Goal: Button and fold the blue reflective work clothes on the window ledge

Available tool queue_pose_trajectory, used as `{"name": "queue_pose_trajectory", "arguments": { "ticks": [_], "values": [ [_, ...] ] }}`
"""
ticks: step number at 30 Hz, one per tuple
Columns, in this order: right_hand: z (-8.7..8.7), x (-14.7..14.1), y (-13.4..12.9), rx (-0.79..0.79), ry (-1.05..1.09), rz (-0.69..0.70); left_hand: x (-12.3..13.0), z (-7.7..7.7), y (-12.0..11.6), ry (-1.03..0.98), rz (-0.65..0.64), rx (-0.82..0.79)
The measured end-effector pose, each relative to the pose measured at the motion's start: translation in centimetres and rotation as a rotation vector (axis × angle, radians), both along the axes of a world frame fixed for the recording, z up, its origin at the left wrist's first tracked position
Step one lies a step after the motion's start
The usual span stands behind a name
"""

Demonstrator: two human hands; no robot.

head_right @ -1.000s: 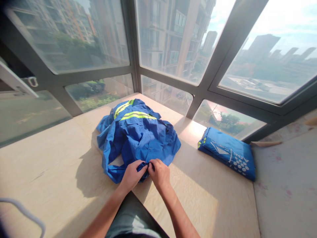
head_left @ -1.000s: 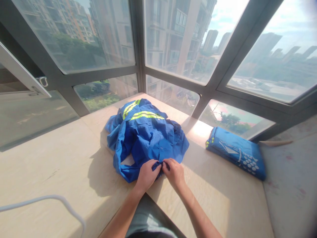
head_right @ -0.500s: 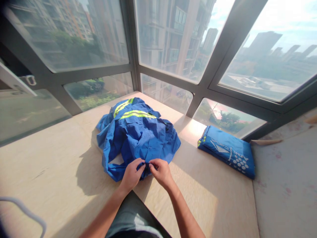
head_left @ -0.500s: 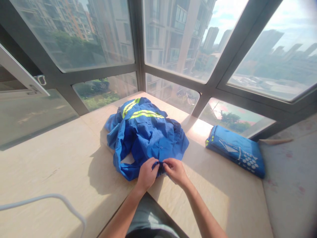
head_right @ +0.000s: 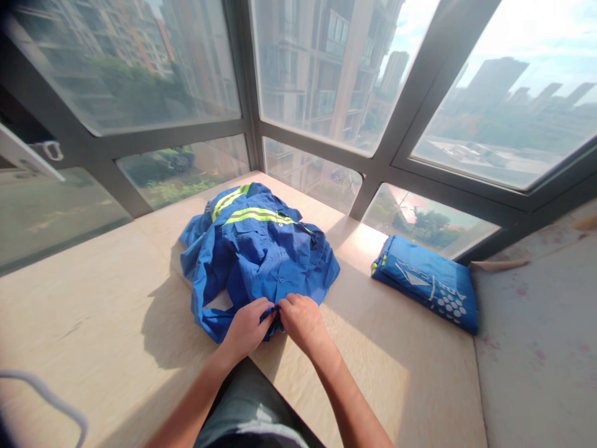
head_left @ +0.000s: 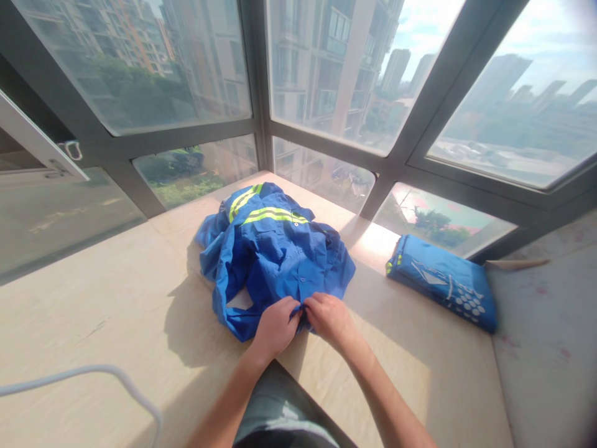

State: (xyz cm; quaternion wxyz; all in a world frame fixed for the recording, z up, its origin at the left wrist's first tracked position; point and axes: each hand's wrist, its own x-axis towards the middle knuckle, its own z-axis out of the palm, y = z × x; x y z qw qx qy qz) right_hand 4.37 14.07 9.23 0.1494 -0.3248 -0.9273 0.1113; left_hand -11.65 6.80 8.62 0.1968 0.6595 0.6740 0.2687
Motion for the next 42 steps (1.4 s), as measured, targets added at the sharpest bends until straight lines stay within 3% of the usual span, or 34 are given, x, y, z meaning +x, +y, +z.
{"name": "queue_pose_trajectory", "arguments": {
  "ticks": [3, 6, 13, 17, 22, 30, 35, 39, 42],
  "values": [
    [0.5, -0.4, -0.3, 0.082, -0.116, -0.008, 0.1, 0.1, -0.1, 0.033, -0.029, -0.002],
    [0.4, -0.3, -0.3, 0.014, -0.082, -0.050, 0.0, -0.4, -0.3, 0.015, -0.028, 0.015],
    [-1.5, 0.3, 0.2, -0.585, 0.360, -0.143, -0.5, -2.1, -0.9, -0.090, 0.063, 0.067],
    [-3.2, -0.3, -0.5, -0.761, 0.569, -0.217, 0.2, -2.4, -1.0, -0.090, 0.182, 0.106],
    [-4.1, -1.3, -1.8, -0.707, 0.658, -0.314, 1.2, -2.6, -0.9, -0.083, 0.273, 0.105],
    [-2.9, -2.4, -2.9, -0.363, 0.480, -0.357, 1.6, -3.3, -1.0, -0.202, 0.342, 0.062],
    [-3.0, -2.9, -2.9, -0.414, 0.460, -0.431, 1.8, -3.9, -1.6, -0.221, 0.349, 0.111],
    [-3.4, -2.9, -3.0, -0.557, 0.562, -0.463, 2.0, -4.2, -1.9, -0.202, 0.374, 0.180],
    [-3.5, -2.6, -3.4, -0.558, 0.626, -0.496, 2.3, -4.3, -1.8, -0.183, 0.368, 0.254]
  ]
}}
